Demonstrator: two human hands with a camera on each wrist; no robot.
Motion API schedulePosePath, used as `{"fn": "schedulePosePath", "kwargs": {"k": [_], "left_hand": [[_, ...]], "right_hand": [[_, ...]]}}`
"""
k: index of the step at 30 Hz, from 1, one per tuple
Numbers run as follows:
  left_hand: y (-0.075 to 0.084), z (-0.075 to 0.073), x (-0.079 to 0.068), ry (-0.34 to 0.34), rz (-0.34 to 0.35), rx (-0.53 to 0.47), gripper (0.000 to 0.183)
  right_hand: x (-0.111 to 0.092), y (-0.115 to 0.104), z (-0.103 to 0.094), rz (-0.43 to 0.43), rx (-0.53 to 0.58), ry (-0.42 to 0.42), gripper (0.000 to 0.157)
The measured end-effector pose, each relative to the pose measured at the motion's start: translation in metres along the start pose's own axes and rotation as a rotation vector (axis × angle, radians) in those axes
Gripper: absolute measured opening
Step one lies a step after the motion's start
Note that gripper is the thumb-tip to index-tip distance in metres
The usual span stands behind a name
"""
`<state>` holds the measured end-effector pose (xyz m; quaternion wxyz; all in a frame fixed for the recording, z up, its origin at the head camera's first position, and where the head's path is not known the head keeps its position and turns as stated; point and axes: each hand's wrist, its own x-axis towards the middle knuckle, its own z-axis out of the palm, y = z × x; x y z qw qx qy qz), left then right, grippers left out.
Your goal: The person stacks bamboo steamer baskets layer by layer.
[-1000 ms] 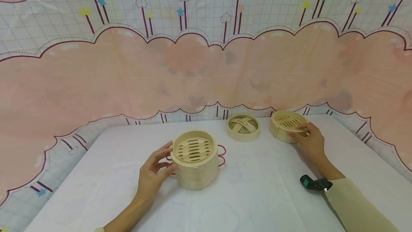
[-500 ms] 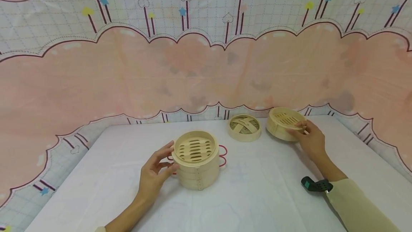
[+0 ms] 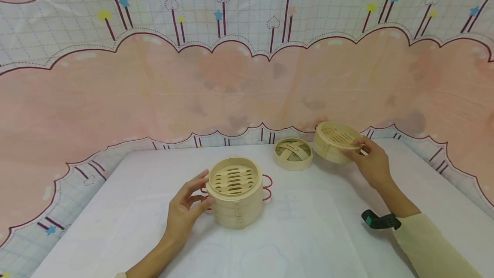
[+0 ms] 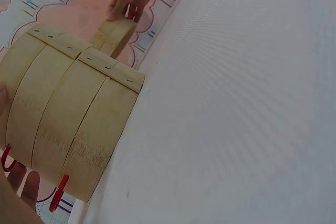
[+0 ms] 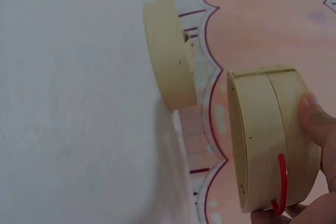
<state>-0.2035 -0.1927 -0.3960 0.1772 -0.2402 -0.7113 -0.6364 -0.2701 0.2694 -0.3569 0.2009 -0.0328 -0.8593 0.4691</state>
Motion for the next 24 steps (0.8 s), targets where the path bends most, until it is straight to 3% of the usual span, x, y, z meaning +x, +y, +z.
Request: {"fn": "schedulePosePath", "kwargs": {"k": [9,24], "left_hand": [[-0.001,-0.001,-0.001,0.000,0.001,-0.012,0.049],[0.002,-0.001,-0.002,0.000,0.007,-0.004,0.049]], "right_hand": [[-0.005,-0.022,0.004,-0.042,0.018,-0.019,0.048],[-0.017,-0.048,0.008,-0.091,0.142,-0.111,0.044]]}}
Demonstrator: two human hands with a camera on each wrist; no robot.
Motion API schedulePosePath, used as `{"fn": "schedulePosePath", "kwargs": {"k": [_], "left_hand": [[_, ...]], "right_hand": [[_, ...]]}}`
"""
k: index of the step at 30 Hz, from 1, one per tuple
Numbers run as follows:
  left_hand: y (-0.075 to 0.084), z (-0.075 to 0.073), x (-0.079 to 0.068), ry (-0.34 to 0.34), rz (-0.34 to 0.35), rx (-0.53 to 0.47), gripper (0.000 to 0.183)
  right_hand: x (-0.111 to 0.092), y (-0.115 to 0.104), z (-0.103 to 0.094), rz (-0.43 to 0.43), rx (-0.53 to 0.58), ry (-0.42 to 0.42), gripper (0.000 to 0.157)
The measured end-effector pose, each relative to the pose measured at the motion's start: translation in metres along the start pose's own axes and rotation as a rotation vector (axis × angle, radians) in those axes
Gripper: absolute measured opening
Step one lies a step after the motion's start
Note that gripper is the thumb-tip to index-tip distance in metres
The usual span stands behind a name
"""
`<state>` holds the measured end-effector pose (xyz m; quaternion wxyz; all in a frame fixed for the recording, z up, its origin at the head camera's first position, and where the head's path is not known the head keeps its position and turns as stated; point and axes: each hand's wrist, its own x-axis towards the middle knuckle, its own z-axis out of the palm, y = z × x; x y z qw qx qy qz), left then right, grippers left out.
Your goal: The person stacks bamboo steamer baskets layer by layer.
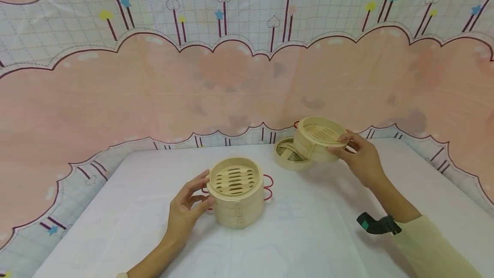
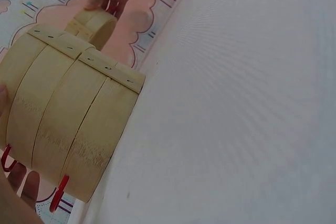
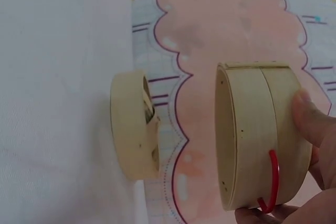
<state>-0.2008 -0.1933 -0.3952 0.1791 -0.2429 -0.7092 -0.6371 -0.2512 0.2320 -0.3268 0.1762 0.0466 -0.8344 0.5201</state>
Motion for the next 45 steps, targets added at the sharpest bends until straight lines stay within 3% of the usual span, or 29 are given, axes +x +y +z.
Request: {"fn": "schedulePosePath", "kwargs": {"k": [22,31,45], "left_hand": [[-0.002,-0.002,0.003,-0.012,0.004,-0.002,0.049],[0.001,-0.001,0.004,-0.009,0.008,-0.015,0.048],[0.005,0.000,0.000,0.006,-0.030,-0.019,0.049]], "right_hand": [[-0.009,-0.034,0.014,-0.151,0.026,-0.084,0.034],[-0.005,-0.054,0.025,-0.189,0.136,-0.150,0.032],[-0.004,-0.079,0.046,-0.172,0.181,-0.254,0.031]]}}
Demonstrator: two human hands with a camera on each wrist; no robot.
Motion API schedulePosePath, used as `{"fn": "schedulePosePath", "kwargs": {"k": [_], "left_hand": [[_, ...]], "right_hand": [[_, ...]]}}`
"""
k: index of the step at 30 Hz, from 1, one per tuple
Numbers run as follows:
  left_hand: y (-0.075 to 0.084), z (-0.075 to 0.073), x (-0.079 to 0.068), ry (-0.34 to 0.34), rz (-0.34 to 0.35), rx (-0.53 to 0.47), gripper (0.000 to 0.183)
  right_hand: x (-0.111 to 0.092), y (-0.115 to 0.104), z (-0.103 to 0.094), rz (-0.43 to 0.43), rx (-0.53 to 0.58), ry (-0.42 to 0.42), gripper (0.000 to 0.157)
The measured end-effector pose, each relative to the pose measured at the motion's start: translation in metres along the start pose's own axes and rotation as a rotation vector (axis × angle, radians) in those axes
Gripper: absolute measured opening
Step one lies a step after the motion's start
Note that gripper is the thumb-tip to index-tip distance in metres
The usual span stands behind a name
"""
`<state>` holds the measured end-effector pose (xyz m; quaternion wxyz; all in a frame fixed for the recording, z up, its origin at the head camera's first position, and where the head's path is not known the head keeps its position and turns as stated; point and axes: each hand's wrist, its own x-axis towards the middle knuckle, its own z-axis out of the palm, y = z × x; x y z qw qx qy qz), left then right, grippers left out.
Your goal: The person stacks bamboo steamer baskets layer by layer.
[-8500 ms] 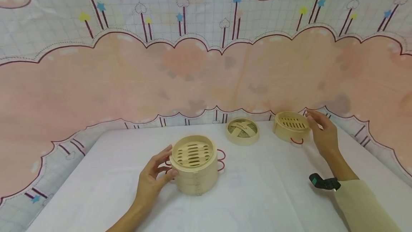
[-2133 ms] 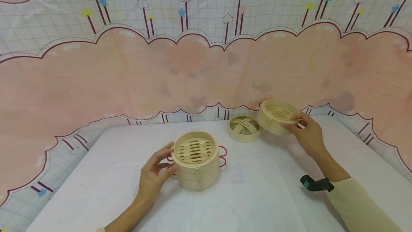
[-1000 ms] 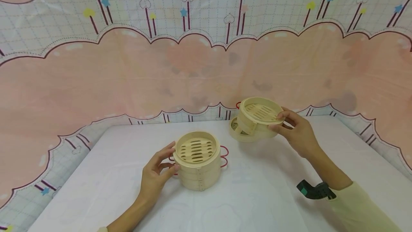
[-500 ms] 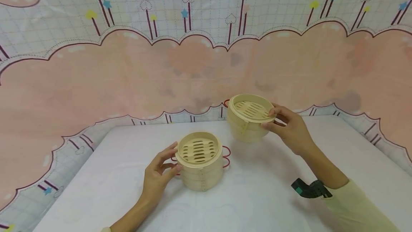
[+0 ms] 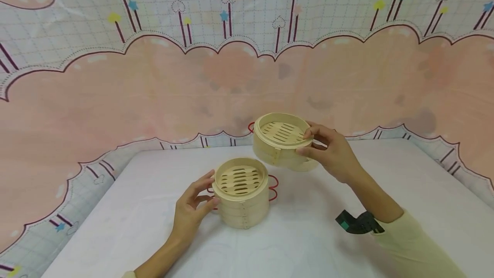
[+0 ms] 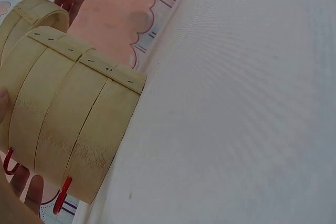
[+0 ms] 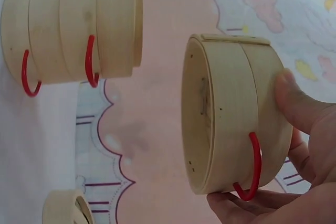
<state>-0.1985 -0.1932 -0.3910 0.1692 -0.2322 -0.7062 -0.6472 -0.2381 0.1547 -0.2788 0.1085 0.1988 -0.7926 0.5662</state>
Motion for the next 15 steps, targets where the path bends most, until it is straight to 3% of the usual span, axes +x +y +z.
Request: {"fn": "schedulePosePath", "kwargs": {"k": [15], "left_hand": [[-0.003,-0.005,-0.001,-0.025,0.043,0.004,0.048]], "right_hand": [[0.001,-0.011,0.030,-0.060,0.091,-0.136,0.029]]}}
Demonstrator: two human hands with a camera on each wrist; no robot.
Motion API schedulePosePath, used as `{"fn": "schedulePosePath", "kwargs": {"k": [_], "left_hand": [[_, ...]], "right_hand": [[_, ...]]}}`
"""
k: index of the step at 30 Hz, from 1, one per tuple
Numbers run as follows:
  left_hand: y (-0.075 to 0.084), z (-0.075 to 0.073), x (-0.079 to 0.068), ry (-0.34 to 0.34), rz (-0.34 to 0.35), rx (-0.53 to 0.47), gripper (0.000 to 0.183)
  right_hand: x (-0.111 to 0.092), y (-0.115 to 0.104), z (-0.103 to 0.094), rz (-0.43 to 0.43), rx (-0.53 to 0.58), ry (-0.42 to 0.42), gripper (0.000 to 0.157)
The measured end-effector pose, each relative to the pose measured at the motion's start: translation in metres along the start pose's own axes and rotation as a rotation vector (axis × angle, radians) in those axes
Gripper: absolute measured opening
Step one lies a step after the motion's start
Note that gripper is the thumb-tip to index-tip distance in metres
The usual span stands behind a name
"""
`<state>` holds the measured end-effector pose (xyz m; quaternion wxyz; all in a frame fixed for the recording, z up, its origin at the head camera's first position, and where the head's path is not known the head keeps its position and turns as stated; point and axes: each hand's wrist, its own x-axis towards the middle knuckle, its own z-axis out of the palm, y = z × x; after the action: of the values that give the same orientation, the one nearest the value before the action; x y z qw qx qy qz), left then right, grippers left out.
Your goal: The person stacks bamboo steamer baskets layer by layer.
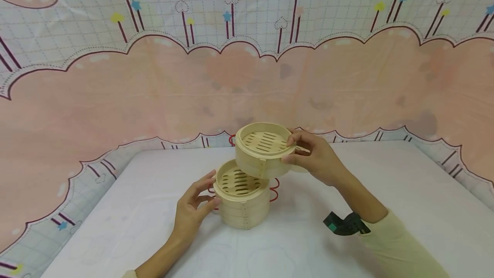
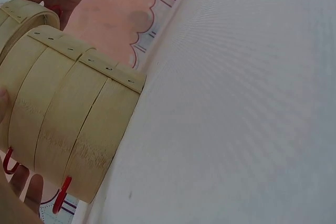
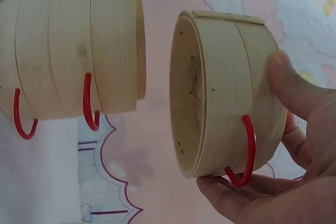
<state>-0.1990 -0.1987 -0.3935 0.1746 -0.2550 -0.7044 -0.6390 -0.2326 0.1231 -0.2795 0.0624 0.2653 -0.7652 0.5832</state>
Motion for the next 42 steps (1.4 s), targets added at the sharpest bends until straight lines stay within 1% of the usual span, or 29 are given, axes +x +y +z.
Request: {"fn": "schedulePosePath", "kwargs": {"k": [6,14,21,25,28,33,42], "left_hand": [[0.001,0.001,0.001,-0.001,-0.004,-0.008,0.049],[0.001,0.003,0.001,0.003,-0.024,-0.010,0.049],[0.002,0.004,0.003,0.004,-0.035,-0.019,0.049],[0.001,0.004,0.003,0.006,-0.030,-0.018,0.050],[0.000,0.003,0.003,0.012,-0.029,-0.014,0.050],[-0.001,0.001,0.001,0.016,-0.033,-0.006,0.050],[-0.002,0.001,0.001,0.008,-0.021,0.011,0.050]], "right_hand": [[0.004,-0.001,0.005,-0.004,0.007,-0.006,0.028],[0.007,-0.001,0.012,-0.007,0.068,-0.043,0.027],[0.006,0.001,0.016,0.012,0.047,-0.054,0.027],[0.007,0.004,0.018,-0.014,0.032,-0.052,0.027],[0.008,0.005,0.021,-0.026,0.041,-0.064,0.026],[0.008,0.005,0.026,-0.001,0.045,-0.086,0.027],[0.008,0.008,0.030,0.037,0.040,-0.097,0.029]]}}
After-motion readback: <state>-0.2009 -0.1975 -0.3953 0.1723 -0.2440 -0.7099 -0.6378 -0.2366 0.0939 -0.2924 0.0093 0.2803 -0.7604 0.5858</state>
